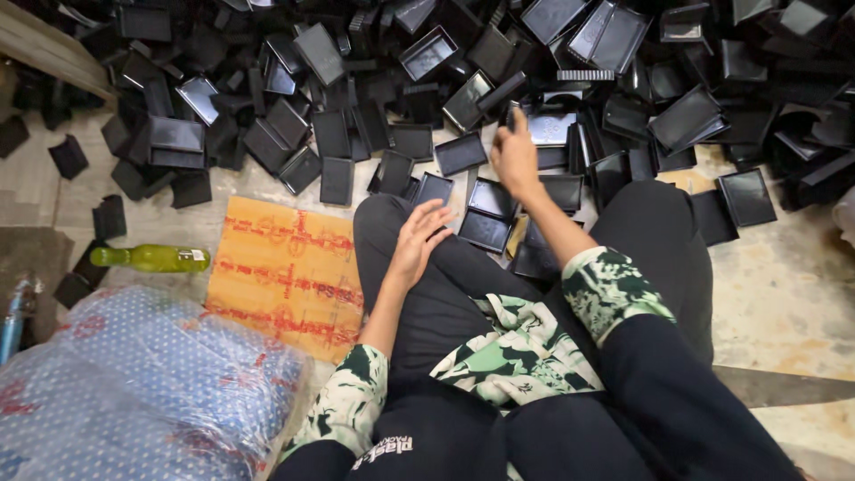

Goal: The person sits on the floor among large piles of black plastic boxes, picks up lids and bases, snaps them together one at a time, and sets the closed boxes onto stacks beside them.

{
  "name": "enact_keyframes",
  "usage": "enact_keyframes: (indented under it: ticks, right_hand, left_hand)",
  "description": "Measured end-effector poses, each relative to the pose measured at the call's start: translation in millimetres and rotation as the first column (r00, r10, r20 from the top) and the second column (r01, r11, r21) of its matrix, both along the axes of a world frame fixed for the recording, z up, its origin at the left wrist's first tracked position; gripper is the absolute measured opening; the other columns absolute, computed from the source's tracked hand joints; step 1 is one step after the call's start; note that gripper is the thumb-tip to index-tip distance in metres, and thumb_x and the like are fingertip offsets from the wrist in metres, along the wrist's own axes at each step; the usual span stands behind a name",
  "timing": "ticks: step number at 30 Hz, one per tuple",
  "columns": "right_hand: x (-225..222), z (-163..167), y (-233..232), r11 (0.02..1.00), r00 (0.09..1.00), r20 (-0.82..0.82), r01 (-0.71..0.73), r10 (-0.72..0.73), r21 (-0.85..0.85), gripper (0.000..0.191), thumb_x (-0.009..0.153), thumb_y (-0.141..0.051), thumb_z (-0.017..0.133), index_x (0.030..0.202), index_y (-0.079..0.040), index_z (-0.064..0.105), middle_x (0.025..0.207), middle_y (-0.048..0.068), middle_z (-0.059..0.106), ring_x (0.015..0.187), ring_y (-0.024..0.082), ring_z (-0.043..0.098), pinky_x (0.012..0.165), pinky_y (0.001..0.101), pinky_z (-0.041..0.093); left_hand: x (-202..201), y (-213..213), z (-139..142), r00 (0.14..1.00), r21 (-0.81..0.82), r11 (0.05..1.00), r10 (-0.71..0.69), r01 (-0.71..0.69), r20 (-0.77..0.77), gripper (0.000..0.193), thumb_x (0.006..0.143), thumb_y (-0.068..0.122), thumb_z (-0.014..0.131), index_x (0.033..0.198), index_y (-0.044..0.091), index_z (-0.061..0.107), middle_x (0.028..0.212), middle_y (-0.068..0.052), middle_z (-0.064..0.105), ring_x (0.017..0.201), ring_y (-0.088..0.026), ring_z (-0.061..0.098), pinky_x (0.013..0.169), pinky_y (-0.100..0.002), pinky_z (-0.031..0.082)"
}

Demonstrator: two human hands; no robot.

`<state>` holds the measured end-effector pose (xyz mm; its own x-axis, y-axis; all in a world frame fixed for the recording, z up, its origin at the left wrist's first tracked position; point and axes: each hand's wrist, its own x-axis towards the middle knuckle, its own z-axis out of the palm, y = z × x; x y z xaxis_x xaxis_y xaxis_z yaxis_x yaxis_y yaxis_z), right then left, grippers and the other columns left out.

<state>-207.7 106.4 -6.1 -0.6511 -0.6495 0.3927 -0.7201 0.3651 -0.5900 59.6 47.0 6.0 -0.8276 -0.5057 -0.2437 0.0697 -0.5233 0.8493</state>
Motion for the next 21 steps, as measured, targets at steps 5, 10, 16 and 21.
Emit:
enact_keyframes:
  ticks: [5, 10, 16, 21]
  right_hand:
    - [1.6, 27.5, 13.0, 0.935, 0.676, 0.659, -0.329, 0.329, -0.130, 0.020, 0.090, -0.016, 0.076, 0.107, -0.007, 0.077, 0.101, 0.014, 0.076, 0.087, 0.018, 0.069, 0.076, 0.0292, 0.055]
    - [37.0, 34.4, 22.0, 0.839, 0.524, 0.704, -0.509, 0.479, -0.192, 0.032, 0.092, -0.024, 0.070, 0.121, -0.011, 0.065, 0.105, 0.011, 0.075, 0.095, 0.023, 0.071, 0.080, 0.0332, 0.055]
    - [24.0, -12.4, 26.8, 0.874, 0.981, 0.090, -0.196, 0.174, 0.444, 0.020, 0.080, -0.016, 0.072, 0.098, -0.006, 0.070, 0.106, 0.022, 0.073, 0.100, 0.040, 0.069, 0.082, 0.0488, 0.057]
    - [21.6, -6.2, 16.6, 0.948, 0.949, 0.270, -0.226, 0.162, 0.226, 0.034, 0.076, -0.029, 0.078, 0.100, -0.006, 0.069, 0.086, 0.021, 0.073, 0.082, 0.039, 0.070, 0.076, 0.0472, 0.055]
  left_hand:
    - [-9.7, -2.5, 2.0, 0.986, 0.287, 0.947, 0.162, -0.144, -0.041, 0.057, 0.098, 0.047, 0.055, 0.148, 0.022, 0.043, 0.148, -0.006, 0.052, 0.139, -0.021, 0.050, 0.116, -0.052, 0.038]
    - [-35.4, 1.2, -11.8, 0.930, 0.656, 0.749, 0.301, -0.093, -0.212, 0.057, 0.095, 0.060, 0.053, 0.136, 0.019, 0.056, 0.128, -0.014, 0.065, 0.122, -0.034, 0.062, 0.110, -0.059, 0.042]
    - [-35.3, 6.8, -26.7, 0.930, 0.535, 0.834, 0.295, -0.137, -0.221, 0.052, 0.106, 0.056, 0.053, 0.138, 0.015, 0.059, 0.114, -0.013, 0.067, 0.106, -0.028, 0.067, 0.100, -0.062, 0.052]
    - [-37.6, 7.8, -21.9, 0.940, 0.496, 0.853, 0.287, -0.161, -0.187, 0.049, 0.105, 0.053, 0.049, 0.136, 0.016, 0.056, 0.119, -0.013, 0.068, 0.107, -0.030, 0.068, 0.095, -0.060, 0.055]
